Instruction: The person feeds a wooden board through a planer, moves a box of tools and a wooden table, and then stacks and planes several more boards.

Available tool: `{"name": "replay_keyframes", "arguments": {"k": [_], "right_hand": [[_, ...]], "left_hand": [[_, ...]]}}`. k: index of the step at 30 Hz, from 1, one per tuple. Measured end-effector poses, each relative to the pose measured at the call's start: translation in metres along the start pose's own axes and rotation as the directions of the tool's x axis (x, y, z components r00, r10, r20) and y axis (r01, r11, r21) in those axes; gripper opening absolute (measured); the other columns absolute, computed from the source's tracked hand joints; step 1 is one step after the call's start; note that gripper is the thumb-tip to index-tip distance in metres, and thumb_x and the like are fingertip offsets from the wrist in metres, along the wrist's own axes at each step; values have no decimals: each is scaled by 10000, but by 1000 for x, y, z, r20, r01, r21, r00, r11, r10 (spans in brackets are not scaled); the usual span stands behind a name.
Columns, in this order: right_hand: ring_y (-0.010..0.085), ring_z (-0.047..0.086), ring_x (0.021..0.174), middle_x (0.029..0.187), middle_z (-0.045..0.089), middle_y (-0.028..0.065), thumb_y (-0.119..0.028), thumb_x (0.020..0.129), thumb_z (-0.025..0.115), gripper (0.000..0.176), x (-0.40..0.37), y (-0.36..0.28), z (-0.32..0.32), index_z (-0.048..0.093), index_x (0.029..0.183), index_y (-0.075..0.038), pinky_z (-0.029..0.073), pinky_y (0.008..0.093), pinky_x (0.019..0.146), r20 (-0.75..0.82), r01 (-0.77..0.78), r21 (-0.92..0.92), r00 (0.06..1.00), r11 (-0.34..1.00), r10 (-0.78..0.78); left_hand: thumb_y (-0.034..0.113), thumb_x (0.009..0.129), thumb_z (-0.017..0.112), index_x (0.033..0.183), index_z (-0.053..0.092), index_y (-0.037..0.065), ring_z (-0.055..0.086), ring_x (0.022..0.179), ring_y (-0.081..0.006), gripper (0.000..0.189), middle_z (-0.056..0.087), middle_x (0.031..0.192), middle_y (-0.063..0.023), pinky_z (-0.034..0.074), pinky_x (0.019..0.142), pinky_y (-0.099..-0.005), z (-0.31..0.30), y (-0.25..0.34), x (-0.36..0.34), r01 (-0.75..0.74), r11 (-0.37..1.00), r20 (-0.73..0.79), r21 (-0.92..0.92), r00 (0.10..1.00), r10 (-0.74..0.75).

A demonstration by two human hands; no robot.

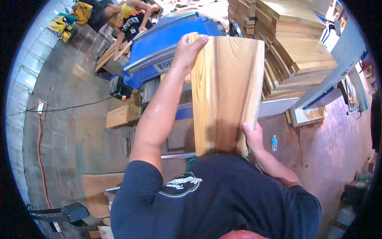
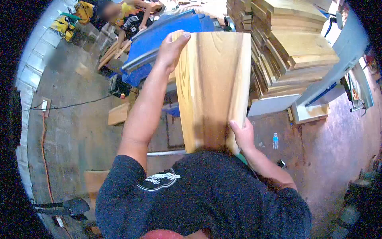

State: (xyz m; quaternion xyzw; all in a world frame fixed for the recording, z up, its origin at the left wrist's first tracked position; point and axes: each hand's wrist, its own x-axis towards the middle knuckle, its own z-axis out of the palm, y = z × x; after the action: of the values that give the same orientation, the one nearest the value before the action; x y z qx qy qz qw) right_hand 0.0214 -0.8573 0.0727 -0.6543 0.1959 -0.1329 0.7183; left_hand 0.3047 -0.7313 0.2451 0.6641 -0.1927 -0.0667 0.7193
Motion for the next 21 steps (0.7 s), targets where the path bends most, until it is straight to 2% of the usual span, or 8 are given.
{"name": "replay_keyframes", "arguments": {"k": [1, 3, 5, 6, 8, 11, 17, 21], "right_hand": [[159, 576, 903, 990, 634, 102, -200, 836, 647, 367, 5, 1, 2, 562, 1106, 33, 459, 318, 822, 20, -20, 47, 1000, 999, 19], [146, 574, 909, 998, 632, 91, -207, 845, 645, 357, 11, 3, 5, 567, 1104, 26, 457, 310, 821, 25, -40, 57, 999, 998, 39], [143, 570, 927, 1006, 631, 90, -218, 856, 637, 351, 23, 7, 7, 568, 1101, 23, 455, 313, 823, 36, -130, 73, 991, 989, 128], [143, 570, 927, 1006, 631, 90, -218, 856, 637, 351, 27, 7, 9, 568, 1101, 23, 455, 313, 823, 36, -151, 61, 988, 987, 149], [159, 585, 930, 1016, 633, 102, -247, 872, 622, 374, 44, 7, 12, 556, 1119, 26, 461, 319, 828, 6, -195, 140, 981, 971, 196], [188, 603, 939, 1047, 630, 121, -290, 884, 610, 426, 69, 23, 16, 534, 1144, 39, 479, 329, 831, 43, -321, 267, 946, 909, 322], [223, 612, 970, 1101, 608, 172, -339, 888, 603, 518, 79, 42, 45, 501, 1161, 89, 504, 351, 822, 79, -482, 278, 874, 831, 480], [231, 618, 956, 1088, 612, 181, -345, 880, 614, 538, 78, 61, 71, 498, 1161, 99, 508, 359, 812, 61, -508, 251, 858, 824, 510]], "left_hand": [[192, 784, 725, 1130, 490, -34, 602, 866, -160, 475, 617, 973, -107, 501, 754, -291, -4, -2, -3, -25, 1000, -56, 10, 998, 25], [186, 766, 739, 1156, 467, -44, 601, 895, -170, 528, 611, 1020, -131, 498, 781, -304, -16, -22, -25, 73, 997, -39, 11, 997, -73], [148, 757, 736, 1161, 468, -37, 599, 915, -183, 519, 608, 1056, -140, 492, 803, -316, -28, -62, -53, 109, 968, -10, 227, 994, -110], [122, 743, 738, 1176, 477, -17, 594, 939, -190, 524, 607, 1077, -132, 483, 826, -320, -23, -60, -84, 226, 948, -1, 225, 973, -232], [128, 726, 752, 1198, 491, -4, 579, 981, -183, 555, 609, 1086, -111, 472, 850, -317, -30, -93, -142, 306, 907, -12, 289, 949, -316], [121, 767, 723, 1213, 483, 11, 552, 1011, -155, 519, 587, 1104, -73, 450, 894, -310, -44, -128, -204, 509, 832, 12, 219, 852, -524], [132, 726, 742, 1232, 460, -20, 554, 1001, -161, 599, 583, 1102, -88, 443, 901, -318, -78, -140, -228, 561, 828, 105, 19, 822, -560], [131, 683, 732, 1302, 402, 2, 519, 1071, -187, 713, 536, 1180, -105, 425, 927, -337, -124, -170, -230, 652, 748, 249, 120, 710, -659]]}}
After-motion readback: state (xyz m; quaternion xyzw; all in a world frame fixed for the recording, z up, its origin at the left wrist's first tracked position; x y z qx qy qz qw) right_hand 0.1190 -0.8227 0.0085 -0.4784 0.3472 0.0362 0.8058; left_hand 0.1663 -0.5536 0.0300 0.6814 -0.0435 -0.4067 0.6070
